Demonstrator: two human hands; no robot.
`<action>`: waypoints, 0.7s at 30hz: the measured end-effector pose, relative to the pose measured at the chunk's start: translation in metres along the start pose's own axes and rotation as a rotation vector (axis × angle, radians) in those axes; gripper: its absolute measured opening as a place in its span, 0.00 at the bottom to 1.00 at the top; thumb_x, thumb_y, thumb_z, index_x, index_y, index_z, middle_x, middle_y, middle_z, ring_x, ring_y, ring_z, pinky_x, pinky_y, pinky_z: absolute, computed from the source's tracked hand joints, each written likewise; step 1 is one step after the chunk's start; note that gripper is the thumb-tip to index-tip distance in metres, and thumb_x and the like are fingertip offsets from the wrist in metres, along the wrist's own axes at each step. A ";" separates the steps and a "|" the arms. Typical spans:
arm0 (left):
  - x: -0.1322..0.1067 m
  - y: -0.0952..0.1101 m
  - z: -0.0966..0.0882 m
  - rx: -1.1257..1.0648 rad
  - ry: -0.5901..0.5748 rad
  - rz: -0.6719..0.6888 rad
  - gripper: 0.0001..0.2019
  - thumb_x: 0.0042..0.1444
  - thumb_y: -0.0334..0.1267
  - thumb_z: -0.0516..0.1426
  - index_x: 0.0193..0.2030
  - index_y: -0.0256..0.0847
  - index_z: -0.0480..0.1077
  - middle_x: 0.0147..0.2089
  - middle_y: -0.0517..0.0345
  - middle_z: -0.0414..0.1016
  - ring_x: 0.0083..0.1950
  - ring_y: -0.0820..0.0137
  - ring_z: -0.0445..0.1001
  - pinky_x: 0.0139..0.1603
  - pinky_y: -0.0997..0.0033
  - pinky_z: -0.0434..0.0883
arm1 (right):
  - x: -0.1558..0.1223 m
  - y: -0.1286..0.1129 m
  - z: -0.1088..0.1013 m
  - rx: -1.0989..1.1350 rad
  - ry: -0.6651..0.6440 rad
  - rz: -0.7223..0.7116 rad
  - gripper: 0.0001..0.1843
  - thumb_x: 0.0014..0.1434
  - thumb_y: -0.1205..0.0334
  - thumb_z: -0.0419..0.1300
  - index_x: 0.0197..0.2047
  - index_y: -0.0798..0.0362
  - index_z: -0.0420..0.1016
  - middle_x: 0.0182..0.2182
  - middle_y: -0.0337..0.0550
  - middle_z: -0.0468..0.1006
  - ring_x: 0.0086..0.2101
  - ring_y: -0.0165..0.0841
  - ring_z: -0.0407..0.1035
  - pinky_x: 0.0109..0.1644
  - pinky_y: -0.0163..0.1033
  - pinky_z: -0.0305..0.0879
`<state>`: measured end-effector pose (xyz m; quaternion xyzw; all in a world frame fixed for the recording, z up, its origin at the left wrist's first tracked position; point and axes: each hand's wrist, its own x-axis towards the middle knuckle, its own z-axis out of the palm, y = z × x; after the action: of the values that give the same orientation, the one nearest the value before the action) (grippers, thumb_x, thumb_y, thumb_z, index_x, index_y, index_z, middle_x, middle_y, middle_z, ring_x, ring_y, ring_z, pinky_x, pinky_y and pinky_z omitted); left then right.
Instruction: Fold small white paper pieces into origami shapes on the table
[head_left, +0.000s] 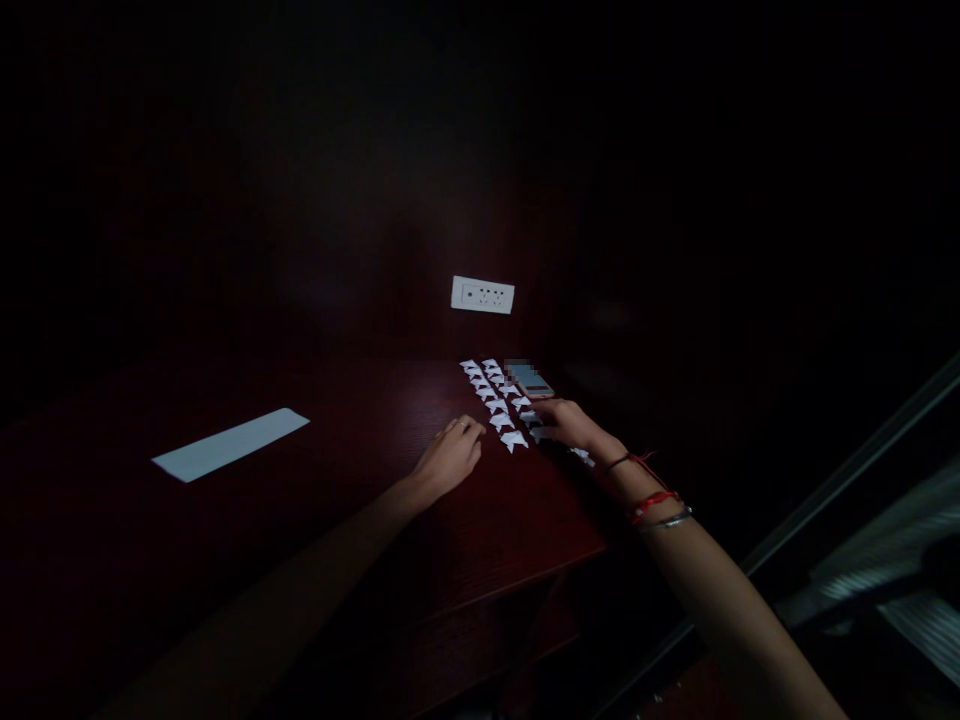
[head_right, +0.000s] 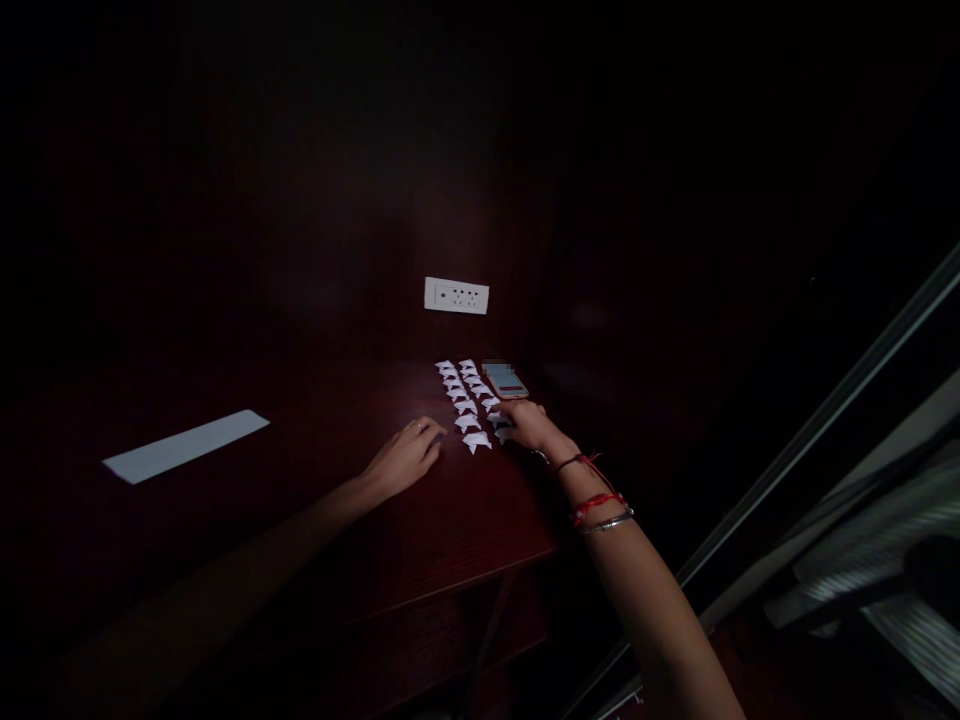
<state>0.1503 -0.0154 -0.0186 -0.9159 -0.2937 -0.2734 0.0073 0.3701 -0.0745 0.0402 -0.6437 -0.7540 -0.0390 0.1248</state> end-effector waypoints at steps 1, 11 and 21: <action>-0.003 -0.005 -0.005 0.005 -0.001 0.007 0.10 0.54 0.33 0.46 0.42 0.40 0.62 0.43 0.55 0.61 0.45 0.68 0.62 0.46 0.70 0.60 | 0.001 -0.005 0.001 0.015 0.018 -0.025 0.23 0.45 0.69 0.57 0.47 0.49 0.65 0.41 0.40 0.71 0.42 0.34 0.63 0.43 0.36 0.56; -0.071 -0.139 -0.092 0.271 0.095 -0.349 0.13 0.53 0.39 0.45 0.43 0.39 0.63 0.45 0.53 0.61 0.46 0.65 0.62 0.49 0.67 0.58 | 0.046 -0.127 0.049 0.083 -0.009 -0.356 0.15 0.51 0.66 0.52 0.43 0.54 0.68 0.41 0.45 0.70 0.43 0.33 0.61 0.47 0.38 0.54; -0.127 -0.210 -0.122 0.221 -0.228 -0.602 0.29 0.45 0.57 0.48 0.50 0.41 0.60 0.51 0.47 0.61 0.50 0.55 0.60 0.43 0.60 0.61 | 0.109 -0.239 0.086 0.039 -0.046 -0.365 0.15 0.52 0.65 0.48 0.44 0.51 0.67 0.42 0.44 0.68 0.43 0.34 0.60 0.46 0.40 0.56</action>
<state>-0.1105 0.0696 -0.0100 -0.8065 -0.5776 -0.1257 -0.0075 0.1084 0.0086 0.0074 -0.4945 -0.8615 -0.0316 0.1109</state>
